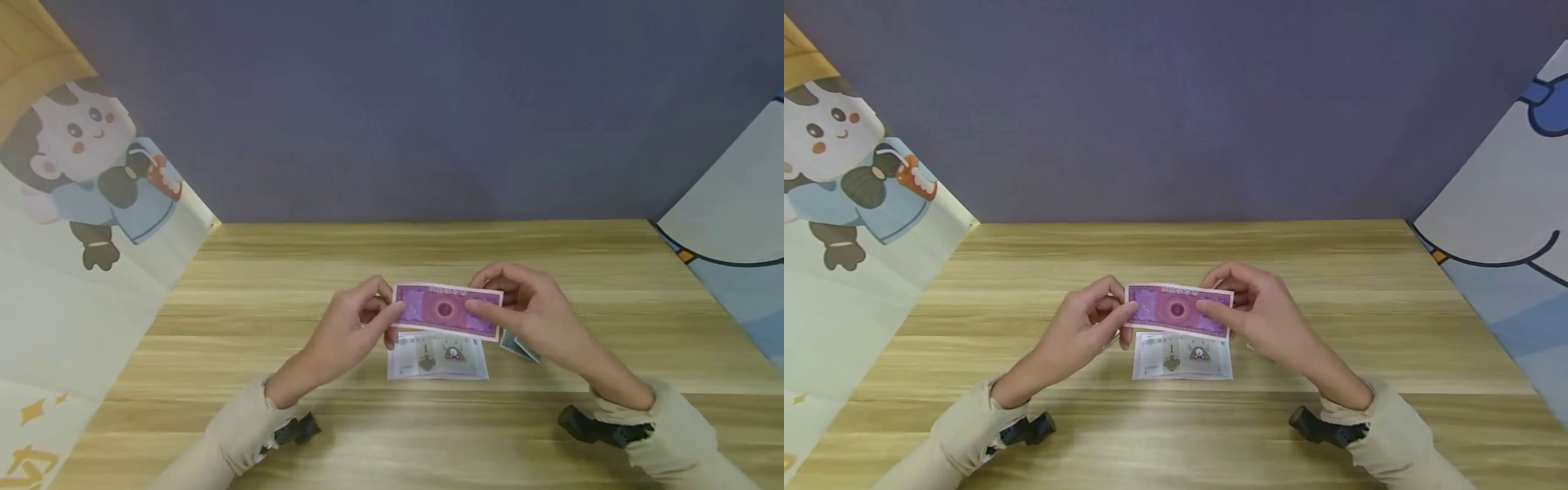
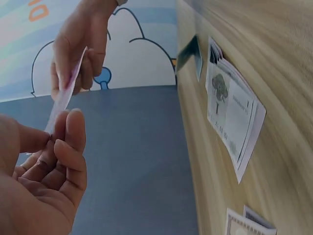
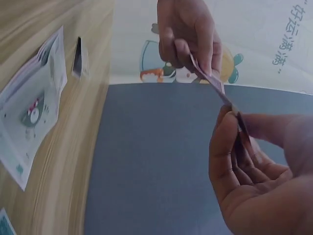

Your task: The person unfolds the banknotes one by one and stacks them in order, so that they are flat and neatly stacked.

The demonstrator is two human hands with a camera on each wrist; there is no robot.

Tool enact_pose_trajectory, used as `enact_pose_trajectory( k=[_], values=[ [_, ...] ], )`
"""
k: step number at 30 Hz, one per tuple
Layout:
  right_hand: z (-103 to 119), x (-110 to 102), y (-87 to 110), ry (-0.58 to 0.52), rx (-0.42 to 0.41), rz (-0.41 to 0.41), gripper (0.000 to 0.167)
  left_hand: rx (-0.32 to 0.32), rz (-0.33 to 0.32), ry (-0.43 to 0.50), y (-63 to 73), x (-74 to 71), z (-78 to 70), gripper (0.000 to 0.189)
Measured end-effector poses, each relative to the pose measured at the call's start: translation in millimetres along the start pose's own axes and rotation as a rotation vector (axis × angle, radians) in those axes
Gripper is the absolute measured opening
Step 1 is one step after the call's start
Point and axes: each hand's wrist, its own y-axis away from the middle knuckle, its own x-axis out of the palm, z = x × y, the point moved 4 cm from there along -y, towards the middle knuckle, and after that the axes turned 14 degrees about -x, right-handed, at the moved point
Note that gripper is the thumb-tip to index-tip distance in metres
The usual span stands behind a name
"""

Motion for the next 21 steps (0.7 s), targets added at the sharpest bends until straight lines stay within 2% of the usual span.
enact_pose_trajectory(
  k=[2, 4, 7, 9, 12, 16, 21],
  values=[
    [-6.0, -0.4, 0.5, 0.028, 0.036, 0.011, 0.017, -0.039, 0.021, -0.005, -1.2, 2.2, 3.9, 0.012],
    [-14.8, 1.2, 1.1, 0.057, 0.074, 0.041, 0.019, -0.107, 0.058, 0.001, -3.5, 5.1, 11.2, 0.011],
    [-30.9, 7.1, 1.4, 0.100, 0.107, 0.116, 0.020, -0.205, 0.121, -0.029, -7.0, 10.1, 25.8, 0.010],
    [-41.0, 11.4, 1.7, 0.140, 0.117, 0.176, 0.020, -0.247, 0.156, -0.064, -8.6, 13.1, 35.3, 0.010],
    [-52.2, 15.8, 2.3, 0.185, 0.114, 0.240, 0.019, -0.253, 0.182, -0.139, -10.6, 16.1, 44.3, 0.012],
    [-59.3, 18.8, 2.8, 0.224, 0.094, 0.271, 0.016, -0.232, 0.210, -0.193, -11.7, 18.8, 48.4, 0.017],
    [-65.1, 24.4, 4.7, 0.265, 0.073, 0.319, 0.014, -0.233, 0.205, -0.330, -11.5, 20.8, 52.6, 0.019]
  ],
)
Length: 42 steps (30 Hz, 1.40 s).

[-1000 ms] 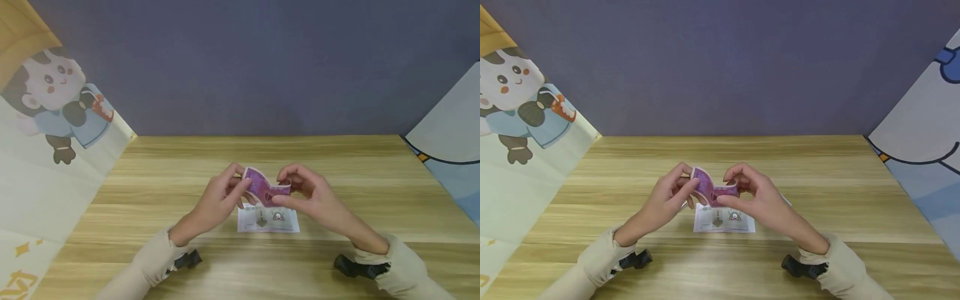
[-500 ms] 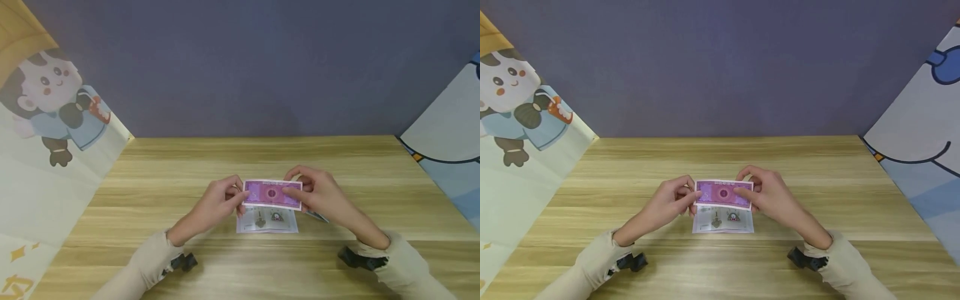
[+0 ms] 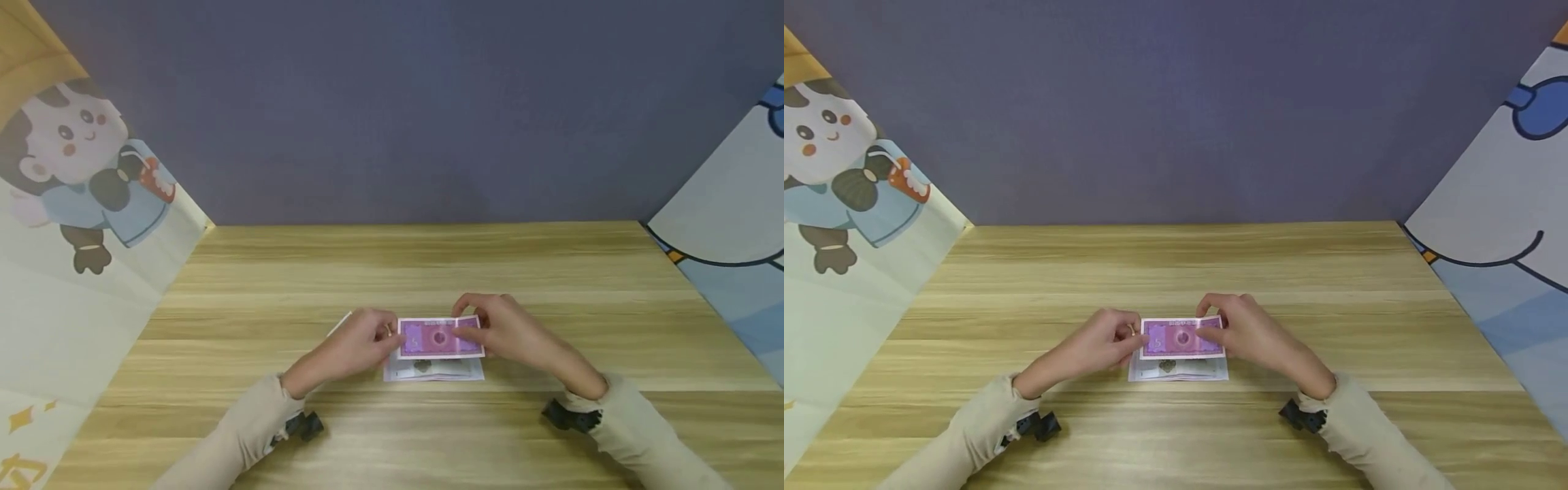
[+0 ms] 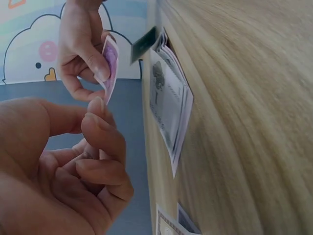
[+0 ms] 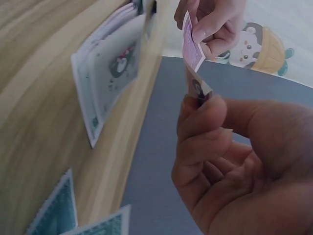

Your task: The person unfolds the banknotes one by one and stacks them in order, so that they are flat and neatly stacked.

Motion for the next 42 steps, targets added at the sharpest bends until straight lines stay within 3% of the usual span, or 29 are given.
enact_pose_trajectory(
  k=[3, 8, 20, 24, 27, 31, 34, 38, 42],
  values=[
    [-2.6, 6.9, 1.8, 0.009, -0.001, 0.053, 0.014, -0.029, 0.028, -0.039, -0.4, 4.7, 4.1, 0.019],
    [-6.3, 16.2, 7.8, 0.050, -0.007, 0.127, 0.019, -0.077, 0.128, 0.004, -1.2, 15.4, 10.4, 0.018],
    [-9.9, 33.1, 4.7, 0.141, -0.047, 0.154, 0.019, -0.148, 0.187, -0.017, -2.0, 25.1, 21.4, 0.017],
    [-6.0, 33.6, 4.9, 0.197, -0.042, 0.148, 0.022, -0.120, 0.143, -0.092, -2.4, 23.5, 20.6, 0.022],
    [-1.9, 32.9, 5.8, 0.318, -0.031, 0.120, 0.028, -0.083, 0.087, -0.164, -3.1, 22.6, 19.3, 0.027],
    [4.4, 33.7, 6.3, 0.471, -0.053, 0.073, 0.029, -0.038, 0.042, -0.231, -3.4, 22.8, 17.0, 0.020],
    [6.7, 36.9, 4.7, 0.482, -0.111, 0.054, 0.017, 0.013, 0.060, -0.252, -3.8, 25.7, 15.8, 0.008],
    [4.9, 41.8, 3.4, 0.461, -0.157, 0.057, 0.013, 0.077, 0.097, -0.248, -4.0, 30.2, 14.5, 0.008],
    [4.3, 43.8, 4.2, 0.467, -0.159, 0.066, 0.013, 0.080, 0.114, -0.207, -3.4, 30.3, 14.8, 0.007]
  ],
)
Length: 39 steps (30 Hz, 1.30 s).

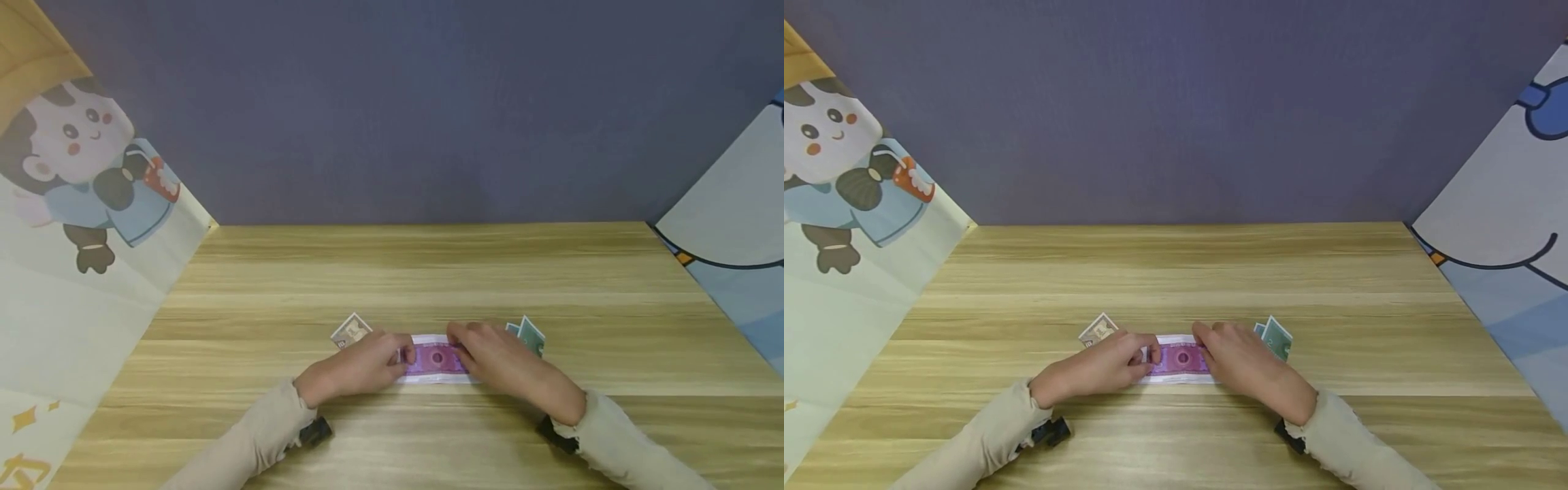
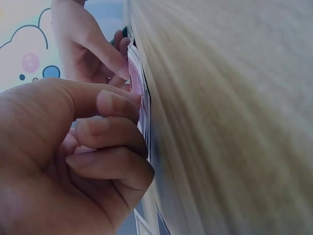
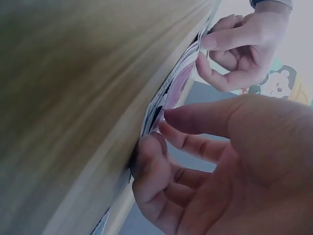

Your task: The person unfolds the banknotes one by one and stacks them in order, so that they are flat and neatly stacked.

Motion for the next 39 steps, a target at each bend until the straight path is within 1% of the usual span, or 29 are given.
enact_pose_trajectory(
  k=[4, 9, 17, 23, 26, 31, 35, 39],
  values=[
    [0.1, 0.2, 0.3, 0.003, 0.001, 0.006, 0.013, -0.023, 0.023, 0.057, 0.0, -0.2, 1.9, 0.008],
    [-0.7, 0.6, 1.4, -0.007, 0.017, 0.022, 0.013, -0.051, 0.054, 0.101, -0.8, 0.2, 3.5, 0.009],
    [-0.5, 5.0, 1.9, -0.041, 0.034, 0.042, 0.012, -0.057, 0.069, 0.097, 1.4, 2.2, 5.4, 0.010],
    [-2.7, -0.2, 1.2, -0.070, 0.042, 0.059, 0.010, -0.044, 0.113, 0.108, 3.3, -0.9, 1.5, 0.009],
    [-2.5, -9.3, 2.3, -0.081, 0.052, 0.074, 0.012, -0.030, 0.124, 0.082, 4.3, -4.6, -3.1, 0.012],
    [-7.1, -33.9, 10.3, -0.114, 0.072, 0.075, 0.016, 0.003, 0.103, 0.020, 7.4, -10.2, -11.3, 0.011],
    [-19.2, -60.8, 24.3, -0.134, 0.109, 0.055, 0.016, 0.051, 0.068, 0.005, 8.5, -13.7, -19.6, 0.010],
    [-37.2, -81.9, 37.8, -0.149, 0.158, 0.070, 0.017, 0.103, 0.021, 0.017, 5.0, -17.7, -31.3, 0.012]
  ],
)
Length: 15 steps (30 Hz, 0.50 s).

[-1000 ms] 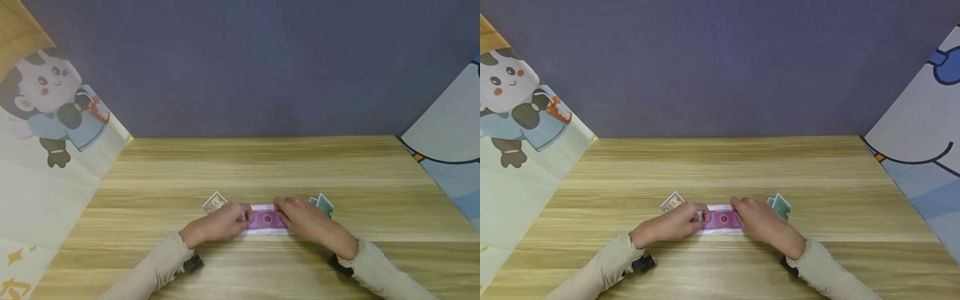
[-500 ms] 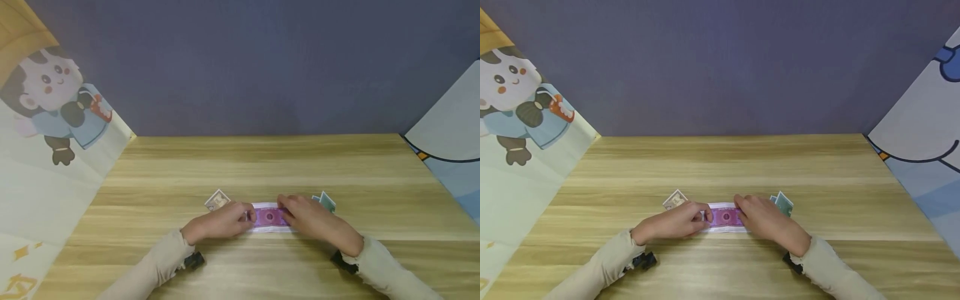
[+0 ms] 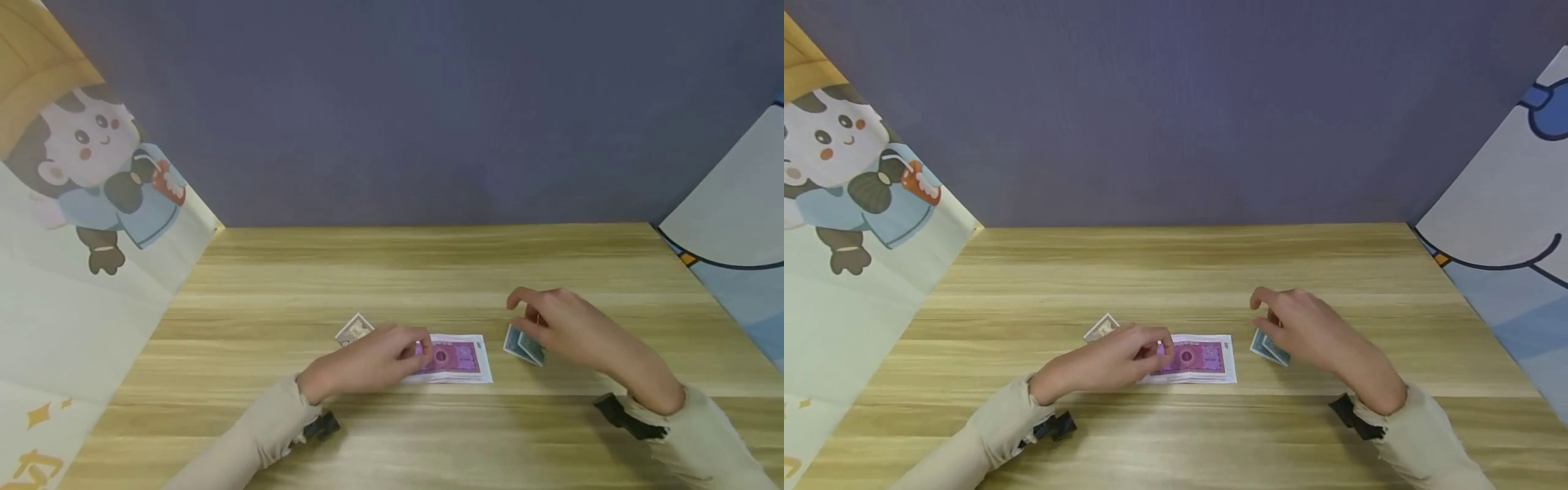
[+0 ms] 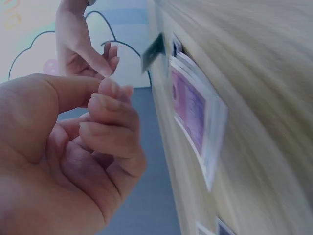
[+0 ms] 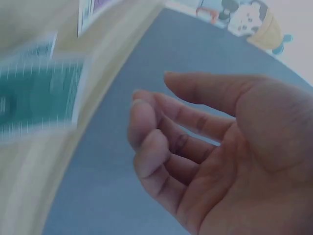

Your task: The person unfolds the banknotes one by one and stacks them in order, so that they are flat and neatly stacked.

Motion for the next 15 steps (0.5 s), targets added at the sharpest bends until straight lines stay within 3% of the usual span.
enact_pose_trajectory(
  k=[4, 8, 12, 15],
  values=[
    [-20.7, -12.4, 9.7, -0.016, 0.038, 0.047, 0.022, 0.058, -0.013, 0.028, -12.0, 1.6, -16.8, 0.012],
    [-44.7, -5.7, 14.3, -0.117, 0.095, 0.146, 0.027, 0.101, -0.025, 0.026, -30.9, 9.0, -34.8, 0.013],
    [-58.8, 8.1, 13.9, -0.227, 0.174, 0.233, 0.035, 0.144, -0.050, -0.041, -47.3, 17.8, -57.7, 0.019],
    [-58.8, 13.5, 9.9, -0.218, 0.182, 0.243, 0.036, 0.172, -0.056, -0.171, -52.8, 26.4, -75.5, 0.028]
  ],
)
